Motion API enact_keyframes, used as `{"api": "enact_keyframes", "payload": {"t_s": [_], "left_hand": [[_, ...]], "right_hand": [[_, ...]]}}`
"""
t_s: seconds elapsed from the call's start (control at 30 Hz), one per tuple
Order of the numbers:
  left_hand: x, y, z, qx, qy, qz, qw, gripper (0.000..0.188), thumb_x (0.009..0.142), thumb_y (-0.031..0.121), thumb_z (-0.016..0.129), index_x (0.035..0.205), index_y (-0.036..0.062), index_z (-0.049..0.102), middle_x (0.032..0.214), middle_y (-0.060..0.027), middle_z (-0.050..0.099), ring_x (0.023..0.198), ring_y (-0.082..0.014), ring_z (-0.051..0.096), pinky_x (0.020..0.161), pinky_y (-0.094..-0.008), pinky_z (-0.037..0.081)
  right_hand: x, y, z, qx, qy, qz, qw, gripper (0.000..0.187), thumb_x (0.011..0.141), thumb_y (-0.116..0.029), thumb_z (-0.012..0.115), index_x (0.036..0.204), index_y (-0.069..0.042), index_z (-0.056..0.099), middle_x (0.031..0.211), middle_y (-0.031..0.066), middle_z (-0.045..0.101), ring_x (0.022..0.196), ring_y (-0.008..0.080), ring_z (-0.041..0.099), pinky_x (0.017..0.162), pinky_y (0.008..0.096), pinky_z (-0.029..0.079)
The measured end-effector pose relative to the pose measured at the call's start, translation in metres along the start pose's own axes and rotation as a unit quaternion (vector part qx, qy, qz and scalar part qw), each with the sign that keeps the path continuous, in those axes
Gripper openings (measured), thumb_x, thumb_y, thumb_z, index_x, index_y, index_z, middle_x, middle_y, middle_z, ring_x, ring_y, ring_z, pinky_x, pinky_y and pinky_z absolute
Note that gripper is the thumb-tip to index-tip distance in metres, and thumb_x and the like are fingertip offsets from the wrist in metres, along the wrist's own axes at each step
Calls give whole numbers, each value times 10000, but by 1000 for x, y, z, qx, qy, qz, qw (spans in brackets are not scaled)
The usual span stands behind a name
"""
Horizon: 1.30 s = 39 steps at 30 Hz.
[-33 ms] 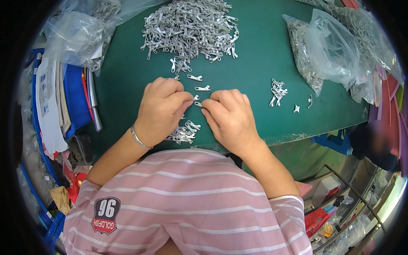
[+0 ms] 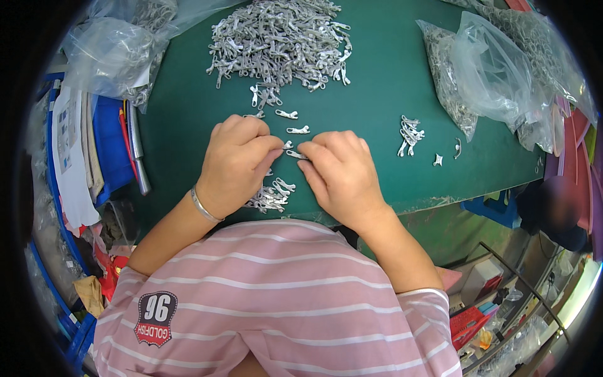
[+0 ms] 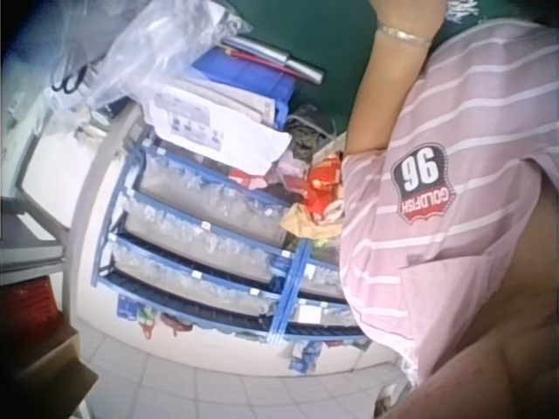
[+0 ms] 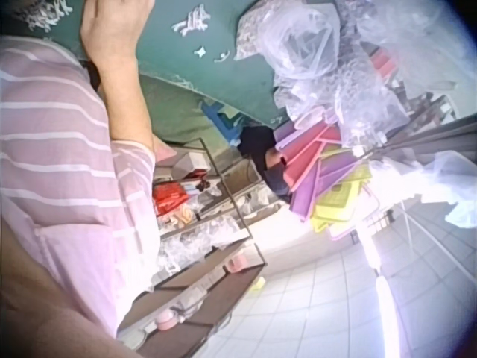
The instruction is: The person inspects and sorts small metal zipper pull components on a table, handling them by hand and using a pencil to arrange them in rows.
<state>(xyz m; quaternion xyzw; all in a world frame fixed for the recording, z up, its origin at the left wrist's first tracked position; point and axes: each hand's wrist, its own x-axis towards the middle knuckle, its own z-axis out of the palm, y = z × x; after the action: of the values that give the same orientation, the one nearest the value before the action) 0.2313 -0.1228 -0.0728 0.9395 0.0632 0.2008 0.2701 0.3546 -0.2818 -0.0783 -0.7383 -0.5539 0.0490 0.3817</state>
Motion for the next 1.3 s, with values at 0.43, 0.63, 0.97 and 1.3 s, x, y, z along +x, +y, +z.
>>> {"api": "enact_keyframes", "payload": {"t_s": [0.43,0.63,0.97,1.3], "left_hand": [[-13,1,-9,-11,-37,-14,999,156,705,-9,708,816,60,623,850,-52,558,785,-255,537,695,-365,404],[-17,4,-18,-38,-60,-44,996,156,723,-33,679,824,49,594,852,-78,558,804,-284,546,725,-377,416],[-23,-1,-19,-56,-36,-44,997,136,751,-55,666,857,14,615,846,-106,568,776,-292,568,694,-369,457],[-28,-8,-30,-91,27,-129,987,154,791,-93,627,916,-3,634,861,-117,578,735,-239,577,628,-302,468]], "right_hand": [[-1,-6,6,-12,-40,-43,998,122,749,-74,710,842,-82,630,856,44,557,780,251,534,669,370,394],[13,4,-1,1,-18,-27,999,137,751,-40,700,876,-66,649,844,57,578,767,262,548,672,373,420],[12,4,1,-33,-32,-38,998,129,755,-29,684,855,-62,608,859,58,568,771,261,531,685,368,406],[16,-2,-2,50,-105,-25,993,123,767,-17,672,871,-69,633,859,62,581,788,266,553,681,368,409]]}}
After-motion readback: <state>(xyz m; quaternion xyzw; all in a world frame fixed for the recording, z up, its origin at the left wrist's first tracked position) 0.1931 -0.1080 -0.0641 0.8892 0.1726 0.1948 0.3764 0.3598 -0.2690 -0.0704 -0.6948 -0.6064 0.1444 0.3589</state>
